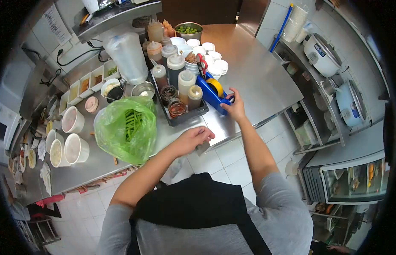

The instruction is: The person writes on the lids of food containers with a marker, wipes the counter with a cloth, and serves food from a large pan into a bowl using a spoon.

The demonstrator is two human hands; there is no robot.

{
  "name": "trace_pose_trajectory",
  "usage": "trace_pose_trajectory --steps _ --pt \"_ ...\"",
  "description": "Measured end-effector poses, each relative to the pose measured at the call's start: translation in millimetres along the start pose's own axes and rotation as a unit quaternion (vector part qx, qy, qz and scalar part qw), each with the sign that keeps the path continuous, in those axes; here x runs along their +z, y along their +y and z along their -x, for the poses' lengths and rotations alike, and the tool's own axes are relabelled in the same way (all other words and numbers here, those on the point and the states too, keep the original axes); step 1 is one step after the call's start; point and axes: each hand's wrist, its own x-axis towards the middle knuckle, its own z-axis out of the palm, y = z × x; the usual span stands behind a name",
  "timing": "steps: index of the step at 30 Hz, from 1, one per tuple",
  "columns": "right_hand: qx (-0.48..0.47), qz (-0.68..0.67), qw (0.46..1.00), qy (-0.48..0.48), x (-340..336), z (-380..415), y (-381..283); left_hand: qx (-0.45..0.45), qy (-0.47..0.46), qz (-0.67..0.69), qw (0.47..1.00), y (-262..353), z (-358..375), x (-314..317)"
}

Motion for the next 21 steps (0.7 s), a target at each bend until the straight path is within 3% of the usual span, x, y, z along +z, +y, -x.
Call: trace_pose_trajectory --steps 3,6,9,13,14,17,18,21 --pt "0.037 0.016 0.996 0.077 8.5 32.1 -29.4 -0.062 0.075 0.049 0.994 -29.2 -45.4 18.6" --pt "0.025 0.072 0.995 0.061 8.4 52.6 -43.8 -0.069 0.135 0.070 0.986 -46.1 -73.7 34.2" --pt "0.190 -0.253 0.948 -0.033 -11.0 36.6 -26.6 -0.041 0.198 0.077 0.976 -67.5 -105.1 36.5" --pt "0.271 -0.127 0.953 -0.038 2.3 -1.2 -10.8 -0.068 0.307 0.144 0.938 -96.9 -156.5 35.2" --pt "0.288 -0.147 0.945 -0.043 8.5 -8.1 -1.8 -0.073 0.326 0.176 0.926 -100.1 -161.6 36.1" --pt "0.209 -0.218 0.953 0.011 -31.4 17.8 -88.5 -0.038 0.251 0.235 0.938 -63.4 -141.4 42.7" --pt "0.152 -0.256 0.954 0.040 -46.1 38.1 -106.7 -0.020 0.233 0.232 0.944 -82.1 -153.5 35.0" --pt "0.082 -0.204 0.975 0.037 -103.1 120.3 -157.6 -0.059 0.232 0.214 0.947 -67.2 -148.8 37.9"
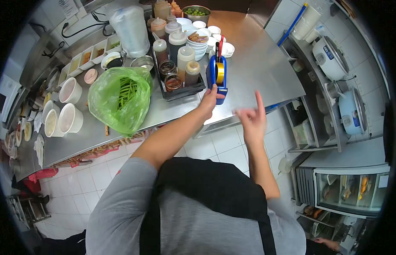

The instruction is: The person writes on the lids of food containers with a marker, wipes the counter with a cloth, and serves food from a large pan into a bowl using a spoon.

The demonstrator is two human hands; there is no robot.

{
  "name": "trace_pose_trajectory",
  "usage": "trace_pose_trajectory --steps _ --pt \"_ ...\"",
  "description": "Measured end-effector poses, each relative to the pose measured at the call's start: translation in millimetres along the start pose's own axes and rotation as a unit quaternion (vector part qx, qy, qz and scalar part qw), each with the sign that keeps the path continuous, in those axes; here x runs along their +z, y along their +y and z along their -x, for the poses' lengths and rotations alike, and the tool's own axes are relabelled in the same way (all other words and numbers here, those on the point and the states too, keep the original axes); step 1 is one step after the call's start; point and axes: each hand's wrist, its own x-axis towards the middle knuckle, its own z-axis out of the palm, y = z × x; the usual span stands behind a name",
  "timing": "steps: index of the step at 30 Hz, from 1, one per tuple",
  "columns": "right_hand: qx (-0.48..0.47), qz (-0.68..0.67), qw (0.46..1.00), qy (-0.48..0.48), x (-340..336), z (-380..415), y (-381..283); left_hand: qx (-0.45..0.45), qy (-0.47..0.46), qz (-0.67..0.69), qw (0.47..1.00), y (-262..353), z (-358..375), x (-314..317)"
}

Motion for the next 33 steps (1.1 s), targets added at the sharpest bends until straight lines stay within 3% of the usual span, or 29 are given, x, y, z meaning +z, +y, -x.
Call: trace_pose_trajectory --steps 1,5,8,9,10,12,13,15,17,18,20,22,24,25,26,30,33 --pt "-0.037 0.047 0.998 -0.011 -11.4 29.6 -9.8 0.008 0.051 0.013 0.999 5.1 5.9 7.1" --pt "0.115 -0.013 0.993 0.027 -24.0 118.0 -3.8 0.076 0.067 0.000 0.995 -5.3 -8.5 9.4" --pt "0.179 0.053 0.982 0.039 -23.7 142.7 66.6 0.159 0.085 -0.103 0.978 -29.5 -28.7 3.5" --pt "0.198 0.034 0.979 0.042 -21.4 145.0 91.0 0.178 0.129 -0.293 0.930 -10.2 -13.0 7.3" --pt "0.216 0.016 0.975 0.040 -18.3 144.1 113.9 0.182 0.172 -0.471 0.846 11.3 2.2 12.1" --pt "0.243 -0.028 0.969 0.022 -9.8 148.6 133.0 0.095 0.239 -0.461 0.849 -25.2 -43.7 0.7" --pt "0.246 -0.054 0.968 0.011 -6.4 148.8 139.1 0.111 0.251 -0.440 0.855 -41.8 -65.1 6.1" --pt "0.265 -0.110 0.958 -0.014 -7.0 150.7 144.8 0.204 0.223 -0.375 0.876 -42.0 -36.6 7.6" --pt "0.291 -0.168 0.941 -0.038 -8.8 149.2 146.9 0.360 0.145 -0.292 0.874 14.1 40.4 16.1" --pt "0.268 -0.171 0.946 -0.066 -0.9 143.1 139.6 0.437 0.108 -0.253 0.856 40.0 72.6 9.5" --pt "0.218 -0.179 0.952 -0.121 18.1 122.3 103.3 0.427 0.011 -0.129 0.895 101.4 145.9 -21.0" --pt "0.197 -0.109 0.961 -0.161 60.6 84.1 30.1 0.524 0.117 -0.196 0.820 147.3 210.4 -81.5" --pt "0.093 -0.108 0.958 -0.250 106.4 42.0 -6.7 0.507 0.220 -0.053 0.832 160.8 246.4 -156.5" --pt "0.042 -0.091 0.951 -0.293 138.4 24.9 -37.1 0.482 0.286 -0.056 0.826 174.6 283.5 -196.5" --pt "-0.009 -0.074 0.940 -0.333 173.7 8.9 -69.4 0.520 0.332 -0.010 0.787 179.8 306.9 -234.2" --pt "-0.268 0.094 0.849 -0.444 342.0 -28.8 -162.0 0.522 0.512 -0.006 0.682 157.2 367.8 -386.8" --pt "-0.289 0.209 0.779 -0.515 483.4 -51.8 -154.7 0.480 0.600 -0.082 0.635 119.4 376.0 -474.4"
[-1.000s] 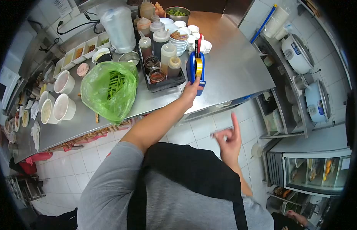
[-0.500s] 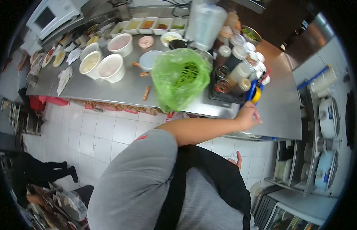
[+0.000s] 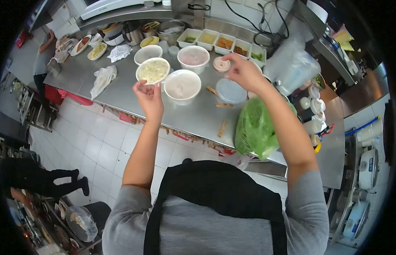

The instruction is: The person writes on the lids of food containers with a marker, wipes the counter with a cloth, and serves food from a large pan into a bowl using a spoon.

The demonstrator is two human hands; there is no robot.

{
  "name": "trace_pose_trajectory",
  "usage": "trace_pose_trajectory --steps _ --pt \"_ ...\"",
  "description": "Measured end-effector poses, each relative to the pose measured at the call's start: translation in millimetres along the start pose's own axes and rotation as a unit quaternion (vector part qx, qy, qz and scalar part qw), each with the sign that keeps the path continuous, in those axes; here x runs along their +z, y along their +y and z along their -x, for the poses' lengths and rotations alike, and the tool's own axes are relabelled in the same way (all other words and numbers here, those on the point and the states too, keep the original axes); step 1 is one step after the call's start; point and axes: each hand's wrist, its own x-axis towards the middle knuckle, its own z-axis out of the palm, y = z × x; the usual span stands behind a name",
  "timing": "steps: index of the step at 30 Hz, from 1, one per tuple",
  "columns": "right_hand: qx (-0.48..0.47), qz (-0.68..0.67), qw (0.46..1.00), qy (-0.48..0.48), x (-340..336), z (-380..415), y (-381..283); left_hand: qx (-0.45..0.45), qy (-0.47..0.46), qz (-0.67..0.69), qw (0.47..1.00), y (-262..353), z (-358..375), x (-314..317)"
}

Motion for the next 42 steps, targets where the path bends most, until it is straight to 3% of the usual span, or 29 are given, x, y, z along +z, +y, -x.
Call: trace_pose_trajectory --steps 3,5,6,9,12,15,18,19,20,21,23,25,26,27,29,32,34,35,37,39,40,42 --pt "0.053 0.143 0.987 -0.053 63.4 -86.9 30.6 -0.039 0.025 -0.157 0.987 -28.7 -7.3 -9.1" --pt "0.101 0.173 0.969 -0.143 103.1 -114.0 56.7 -0.085 -0.018 -0.195 0.977 -58.8 -1.1 -13.4" --pt "0.099 0.130 0.970 -0.178 119.5 -115.9 66.9 -0.106 -0.041 -0.214 0.970 -67.5 0.8 -15.7" --pt "0.149 -0.031 0.938 -0.312 156.6 -106.7 81.7 -0.134 -0.032 -0.100 0.985 -60.5 15.3 -29.3" --pt "0.230 -0.212 0.919 -0.241 183.3 -80.7 69.5 -0.197 -0.065 -0.142 0.968 -74.9 27.9 -54.9" --pt "0.216 -0.001 0.970 -0.108 200.0 -67.3 57.2 -0.014 -0.151 -0.369 0.917 -66.6 19.4 -61.6" --pt "0.204 -0.017 0.978 0.024 216.8 -55.6 60.9 -0.023 -0.129 -0.291 0.948 -95.3 19.2 -77.8" --pt "0.232 -0.253 0.938 0.055 222.0 -52.6 56.7 -0.082 -0.103 -0.187 0.973 -90.2 22.5 -71.7" --pt "0.243 -0.474 0.842 0.085 231.9 -50.7 50.0 -0.142 -0.077 -0.082 0.983 -84.4 30.4 -63.1" --pt "0.236 -0.667 0.697 0.115 240.5 -48.4 40.2 -0.203 -0.055 0.025 0.977 -77.0 35.2 -55.7" --pt "0.206 -0.690 0.692 0.051 236.0 -42.6 -3.8 -0.245 -0.043 0.130 0.960 -53.6 36.5 -39.0" --pt "0.203 -0.765 0.609 0.056 180.5 -37.1 -27.1 -0.307 -0.072 0.243 0.917 -34.6 47.2 -0.2" --pt "0.182 -0.593 0.763 0.182 201.9 -52.0 -7.4 -0.328 -0.073 0.246 0.909 -46.7 46.8 3.4" --pt "0.160 -0.377 0.866 0.288 219.0 -58.1 17.5 -0.349 -0.072 0.248 0.901 -63.9 44.1 3.8" --pt "0.112 -0.287 0.900 0.309 176.1 -34.4 -3.2 -0.267 -0.080 0.171 0.945 -78.1 47.8 8.6" --pt "-0.097 -0.213 0.890 0.391 82.8 28.0 -24.8 -0.108 -0.096 -0.024 0.989 -43.6 59.8 14.1" --pt "-0.078 -0.121 0.843 0.519 23.3 89.2 -15.1 -0.029 -0.102 -0.076 0.991 -5.6 67.7 24.3" --pt "-0.007 0.044 0.824 0.565 -14.1 128.1 -13.0 0.033 -0.112 -0.065 0.991 10.5 73.7 33.1" --pt "0.107 0.106 0.768 0.622 -49.7 196.3 49.3 0.155 -0.129 -0.040 0.979 43.7 91.6 55.7" --pt "0.322 0.143 0.753 0.556 -69.8 284.2 137.1 0.127 -0.222 0.090 0.963 89.0 120.3 81.7" --pt "0.437 0.251 0.712 0.489 -66.1 327.1 177.0 0.110 -0.265 0.153 0.946 105.9 139.4 96.0" --pt "0.613 0.181 0.670 0.378 -53.6 390.9 237.6 -0.016 -0.496 0.237 0.836 125.0 178.5 120.7"
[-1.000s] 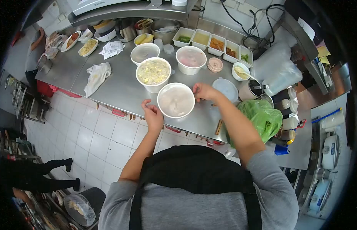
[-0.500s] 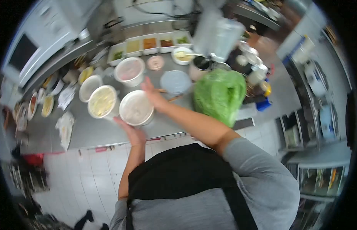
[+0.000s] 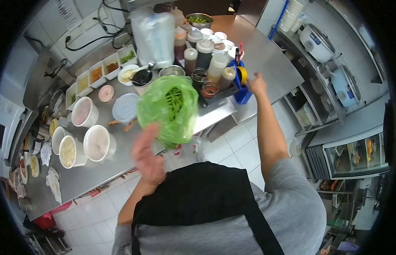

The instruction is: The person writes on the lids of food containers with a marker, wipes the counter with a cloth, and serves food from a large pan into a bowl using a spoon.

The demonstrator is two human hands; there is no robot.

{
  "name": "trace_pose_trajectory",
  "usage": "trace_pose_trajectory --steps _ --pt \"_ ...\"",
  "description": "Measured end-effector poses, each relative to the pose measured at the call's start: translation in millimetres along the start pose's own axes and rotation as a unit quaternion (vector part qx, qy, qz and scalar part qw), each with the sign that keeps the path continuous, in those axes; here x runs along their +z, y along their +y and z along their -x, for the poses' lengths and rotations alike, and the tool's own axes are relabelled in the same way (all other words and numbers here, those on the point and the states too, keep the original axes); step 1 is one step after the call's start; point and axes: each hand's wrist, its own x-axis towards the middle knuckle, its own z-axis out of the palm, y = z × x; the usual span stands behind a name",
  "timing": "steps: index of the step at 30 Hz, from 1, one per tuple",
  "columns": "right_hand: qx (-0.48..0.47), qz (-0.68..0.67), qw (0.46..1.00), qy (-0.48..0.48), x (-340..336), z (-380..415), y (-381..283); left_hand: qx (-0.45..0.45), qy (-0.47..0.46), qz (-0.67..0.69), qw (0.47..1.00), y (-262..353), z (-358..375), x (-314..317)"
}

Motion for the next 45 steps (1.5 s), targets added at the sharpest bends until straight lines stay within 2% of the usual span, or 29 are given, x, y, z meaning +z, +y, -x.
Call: trace_pose_trajectory --steps 2,3,4,6,8,11,14,15,16,18,19,21,24,26,27,28,30,31,33,35,36,37,38,39,40,41,42,44,45 --pt "0.080 -0.206 0.965 -0.141 18.5 -6.8 32.3 -0.116 -0.215 0.155 0.957 -4.9 -8.8 51.4" --pt "0.119 -0.305 0.922 -0.208 22.0 -8.1 44.8 -0.189 -0.236 0.184 0.936 -16.9 -13.7 85.1" --pt "0.102 -0.344 0.914 -0.191 20.4 -10.2 50.8 -0.259 -0.254 0.211 0.908 -37.1 -19.3 120.5" --pt "0.067 -0.418 0.892 -0.158 8.6 -6.9 47.7 -0.330 -0.288 0.131 0.889 -85.1 -31.9 179.4" --pt "0.018 -0.513 0.851 -0.110 -42.6 17.7 33.6 -0.450 -0.231 0.174 0.845 -125.8 -44.6 229.1" --pt "-0.024 -0.535 0.838 -0.106 -136.8 92.3 37.5 -0.467 -0.150 0.137 0.860 -186.2 -57.5 289.2" --pt "-0.007 -0.482 0.869 -0.112 -180.0 162.2 73.2 -0.481 -0.036 0.122 0.867 -208.2 -71.6 326.2" --pt "0.015 -0.480 0.872 -0.098 -180.7 181.9 83.3 -0.440 -0.039 0.056 0.895 -252.5 -64.2 343.7" --pt "0.049 -0.497 0.860 -0.102 -171.2 196.3 103.2 -0.444 -0.017 -0.044 0.895 -234.7 -65.5 344.4" --pt "0.132 -0.509 0.842 -0.124 -119.8 219.3 172.5 -0.359 -0.016 -0.155 0.920 -234.3 -57.9 345.8" --pt "0.180 -0.502 0.834 -0.141 -92.1 224.4 199.1 -0.349 -0.050 -0.200 0.914 -231.0 -60.2 344.9" --pt "0.274 -0.449 0.826 -0.202 -72.9 220.1 186.6 -0.233 -0.023 -0.315 0.920 -261.4 -49.3 356.5" --pt "0.244 -0.524 0.785 -0.223 15.9 236.6 236.4 -0.260 -0.043 -0.338 0.904 -274.5 -38.8 356.4" --pt "0.260 -0.543 0.753 -0.265 7.8 234.8 220.1 -0.204 -0.042 -0.214 0.954 -238.8 -41.2 345.7" --pt "0.267 -0.550 0.737 -0.287 0.0 232.8 208.2 -0.178 -0.047 -0.149 0.972 -212.5 -44.8 336.3" --pt "0.234 -0.564 0.723 -0.322 -2.1 228.9 198.6 -0.114 -0.074 -0.181 0.974 -177.1 -50.7 323.0" --pt "0.167 -0.590 0.688 -0.388 -1.8 216.6 177.7 -0.009 -0.050 -0.043 0.998 -111.7 -62.9 281.0" --pt "0.135 -0.602 0.666 -0.420 -2.5 214.3 164.3 0.009 -0.049 -0.027 0.998 -81.6 -70.2 249.6" --pt "0.082 -0.569 0.683 -0.450 -13.0 211.8 89.5 0.046 -0.050 0.007 0.998 -25.9 -81.9 172.6" --pt "-0.049 -0.489 0.708 -0.507 -39.0 214.4 -18.0 0.065 0.066 -0.078 0.993 20.3 -84.1 84.0" --pt "-0.100 -0.479 0.688 -0.536 -43.0 222.6 -63.8 0.053 0.151 -0.131 0.978 36.5 -80.6 35.6" --pt "-0.150 -0.467 0.667 -0.561 -44.7 232.9 -107.5 0.071 0.244 -0.122 0.959 38.6 -74.6 -14.4" --pt "-0.212 -0.445 0.664 -0.563 -46.8 243.9 -152.2 0.001 0.315 -0.197 0.929 55.4 -62.2 -68.3" --pt "-0.274 -0.421 0.658 -0.561 -43.7 254.7 -196.2 0.067 0.413 -0.152 0.895 64.2 -53.4 -119.4" --pt "-0.311 -0.446 0.633 -0.551 -31.8 264.9 -239.2 0.136 0.455 -0.199 0.857 65.4 -35.6 -175.0" --pt "-0.347 -0.470 0.606 -0.539 -16.7 274.4 -283.9 0.125 0.509 -0.232 0.819 63.9 -13.6 -227.0" --pt "-0.354 -0.524 0.583 -0.509 9.0 284.2 -329.5 0.105 0.533 -0.204 0.814 65.9 7.7 -261.1" --pt "-0.489 -0.427 0.642 -0.408 22.6 292.1 -421.0 0.056 0.568 -0.196 0.797 55.8 34.9 -304.9" --pt "-0.512 -0.404 0.673 -0.350 34.2 300.1 -456.9 0.026 0.580 -0.214 0.786 44.7 46.6 -322.2"
